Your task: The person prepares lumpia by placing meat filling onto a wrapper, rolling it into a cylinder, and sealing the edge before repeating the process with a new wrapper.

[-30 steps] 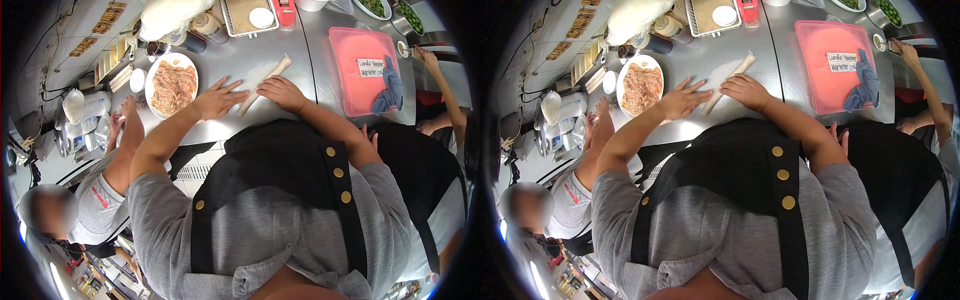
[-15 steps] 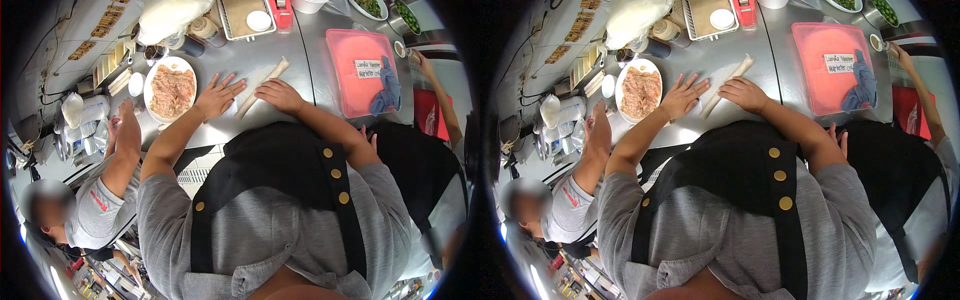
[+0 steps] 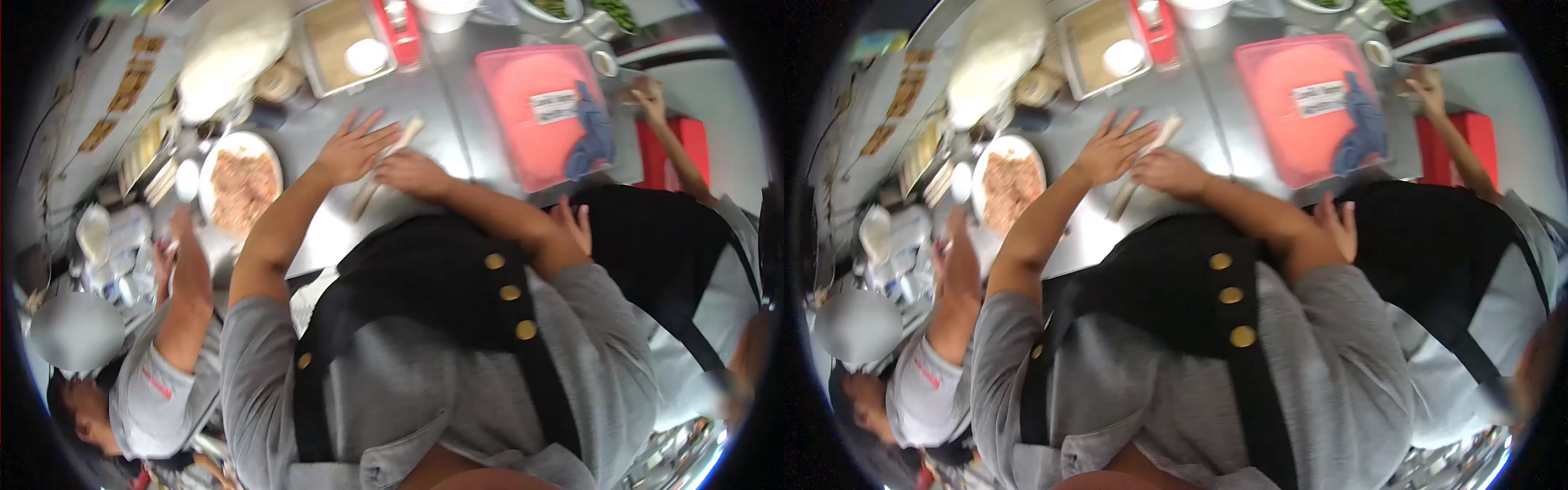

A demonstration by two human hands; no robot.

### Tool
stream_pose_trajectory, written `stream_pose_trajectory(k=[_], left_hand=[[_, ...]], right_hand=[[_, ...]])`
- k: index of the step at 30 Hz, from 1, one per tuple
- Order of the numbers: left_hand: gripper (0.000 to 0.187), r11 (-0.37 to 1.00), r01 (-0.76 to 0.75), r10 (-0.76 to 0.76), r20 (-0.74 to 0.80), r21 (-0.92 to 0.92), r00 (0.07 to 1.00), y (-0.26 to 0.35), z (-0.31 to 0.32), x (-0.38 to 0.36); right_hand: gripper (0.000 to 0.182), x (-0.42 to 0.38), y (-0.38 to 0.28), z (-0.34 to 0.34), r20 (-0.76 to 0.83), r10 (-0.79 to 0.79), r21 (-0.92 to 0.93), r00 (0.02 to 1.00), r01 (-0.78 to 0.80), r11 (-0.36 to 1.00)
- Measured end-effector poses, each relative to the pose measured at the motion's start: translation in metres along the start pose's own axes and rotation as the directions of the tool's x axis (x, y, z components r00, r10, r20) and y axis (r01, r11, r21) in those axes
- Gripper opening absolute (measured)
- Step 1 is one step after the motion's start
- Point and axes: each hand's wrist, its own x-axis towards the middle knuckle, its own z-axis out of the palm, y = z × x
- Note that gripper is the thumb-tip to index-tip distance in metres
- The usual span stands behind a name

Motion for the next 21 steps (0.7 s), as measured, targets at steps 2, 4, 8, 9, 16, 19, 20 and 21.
stream_pose_trajectory(k=[2,4,8,9,16,19,20,21], left_hand=[[0.066,0.998,0.050,-0.050,-0.002,0.033,0.999,0.002,-0.001,0.003],[0.068,0.999,0.052,-0.051,-0.056,0.003,0.997,0.008,0.003,-0.002],[0.068,0.990,0.143,-0.143,-0.029,0.000,0.989,0.015,-0.002,-0.036],[0.068,0.984,0.180,-0.180,-0.013,0.003,0.984,0.017,-0.002,-0.049],[0.056,0.942,0.334,-0.331,-0.117,0.013,0.936,0.043,-0.010,-0.108],[0.049,0.847,0.415,-0.504,-0.257,-0.332,0.824,0.071,-0.015,-0.088],[0.051,0.873,0.370,-0.475,-0.380,-0.318,0.794,0.079,-0.008,-0.077],[0.049,0.858,0.385,-0.495,-0.354,-0.339,0.793,0.089,-0.010,-0.070]], right_hand=[[0.038,0.007,-0.004,-0.020,-0.009,-0.049,-0.062,0.999,0.049,0.997],[0.037,0.008,-0.006,-0.023,-0.039,-0.043,-0.074,0.998,0.040,0.996],[0.033,0.012,-0.007,-0.028,-0.114,-0.067,-0.069,0.991,0.059,0.996],[0.032,0.012,-0.007,-0.029,-0.145,-0.062,-0.067,0.988,0.053,0.996],[0.028,0.009,0.015,-0.034,-0.115,-0.004,-0.040,0.993,0.000,0.999],[0.029,0.009,0.022,-0.034,-0.062,-0.010,-0.013,0.998,0.010,1.000],[0.028,0.011,0.022,-0.032,-0.038,-0.008,0.013,0.999,0.008,1.000],[0.028,0.013,0.022,-0.032,-0.027,0.013,0.070,1.000,-0.012,0.997]])
